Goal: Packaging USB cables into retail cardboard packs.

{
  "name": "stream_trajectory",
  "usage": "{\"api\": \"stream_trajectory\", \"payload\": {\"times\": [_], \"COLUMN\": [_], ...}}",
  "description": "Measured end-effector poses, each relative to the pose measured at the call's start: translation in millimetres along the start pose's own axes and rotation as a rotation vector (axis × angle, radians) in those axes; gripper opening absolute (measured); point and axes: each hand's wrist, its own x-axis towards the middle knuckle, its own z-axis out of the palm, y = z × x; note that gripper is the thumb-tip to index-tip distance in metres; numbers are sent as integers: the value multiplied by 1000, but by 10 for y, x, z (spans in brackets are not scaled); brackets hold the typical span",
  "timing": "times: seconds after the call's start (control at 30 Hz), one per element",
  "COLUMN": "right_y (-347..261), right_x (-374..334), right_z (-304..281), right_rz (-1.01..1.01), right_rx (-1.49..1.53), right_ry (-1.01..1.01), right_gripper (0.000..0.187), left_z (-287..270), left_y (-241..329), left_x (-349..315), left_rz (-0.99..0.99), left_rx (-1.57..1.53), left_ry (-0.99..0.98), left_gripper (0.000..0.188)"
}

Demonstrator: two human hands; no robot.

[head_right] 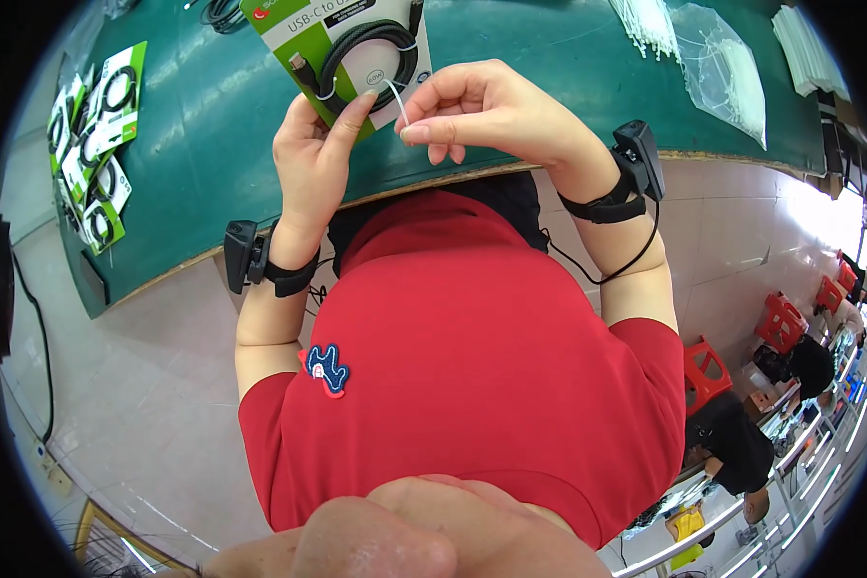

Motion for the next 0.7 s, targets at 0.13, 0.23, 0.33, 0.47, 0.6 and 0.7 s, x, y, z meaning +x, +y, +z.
{"api": "stream_trajectory", "payload": {"times": [0.13,0.23,0.33,0.47,0.6,0.7], "right_y": [87,86,91,139,120,80], "right_x": [16,27,30,51,56,49], "right_z": [-50,-39,-31,-21,-5,10], "right_rz": [13,0,-9,-33,-83,-96], "right_rx": [112,138,154,122,31,0], "right_ry": [-5,27,64,120,147,144], "right_gripper": [12,13,15,17,17,19], "left_z": [19,32,35,25,24,22], "left_y": [9,70,62,24,3,1], "left_x": [8,18,25,34,39,40], "left_rz": [13,-54,-105,-159,-205,-240], "left_rx": [4,-69,-133,-207,-268,-316], "left_ry": [-2,-8,-20,-45,-70,-86], "left_gripper": [23,24,24,25,25,25]}}
